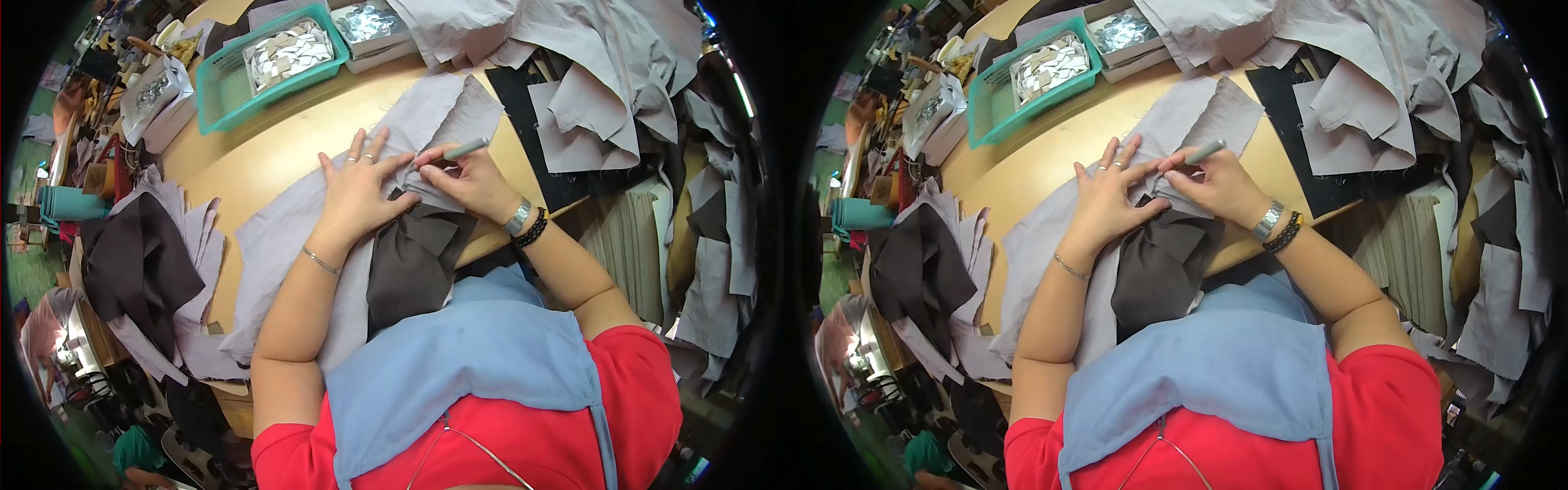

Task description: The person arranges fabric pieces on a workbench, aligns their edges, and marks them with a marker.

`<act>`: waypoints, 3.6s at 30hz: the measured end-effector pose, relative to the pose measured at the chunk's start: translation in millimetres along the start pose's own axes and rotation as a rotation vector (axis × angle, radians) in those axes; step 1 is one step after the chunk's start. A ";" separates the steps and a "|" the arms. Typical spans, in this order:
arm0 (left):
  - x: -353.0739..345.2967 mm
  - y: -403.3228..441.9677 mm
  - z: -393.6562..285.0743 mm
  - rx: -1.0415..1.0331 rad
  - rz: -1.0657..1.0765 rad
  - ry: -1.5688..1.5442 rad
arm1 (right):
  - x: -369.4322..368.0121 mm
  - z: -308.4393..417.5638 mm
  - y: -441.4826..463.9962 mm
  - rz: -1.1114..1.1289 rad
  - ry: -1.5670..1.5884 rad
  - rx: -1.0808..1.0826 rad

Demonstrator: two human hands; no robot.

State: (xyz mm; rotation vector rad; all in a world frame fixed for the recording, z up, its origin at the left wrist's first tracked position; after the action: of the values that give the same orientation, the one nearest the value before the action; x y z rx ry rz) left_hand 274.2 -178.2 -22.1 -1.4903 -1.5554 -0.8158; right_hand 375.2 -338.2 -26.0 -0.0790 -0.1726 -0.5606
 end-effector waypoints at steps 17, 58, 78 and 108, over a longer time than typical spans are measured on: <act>-2.1 0.0 2.3 -0.012 -0.008 -0.033 | -6.9 2.0 0.6 0.008 -0.083 0.023; -4.8 -0.5 4.1 -0.037 -0.045 -0.036 | -7.8 1.4 1.7 0.024 -0.060 0.026; -6.2 0.6 5.2 -0.032 -0.036 -0.018 | -9.5 -7.2 1.4 -0.002 -0.079 0.101; 1.9 -0.5 0.7 -0.049 -0.107 -0.062 | -9.0 3.1 6.6 -0.013 -0.289 0.173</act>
State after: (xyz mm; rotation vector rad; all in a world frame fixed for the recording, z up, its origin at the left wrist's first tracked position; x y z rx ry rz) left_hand 273.7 -176.8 -20.7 -1.4898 -1.6836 -0.8820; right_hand 370.7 -327.5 -24.8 0.0094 -0.5024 -0.5436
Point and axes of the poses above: each hand's wrist, its own y-axis towards the middle knuckle, its own x-axis out of the back of the hand, z = x × y, the point moved 3 cm from there along y, towards the middle knuckle, and after that the axes turned 5 degrees about z, right-handed, at the moved point
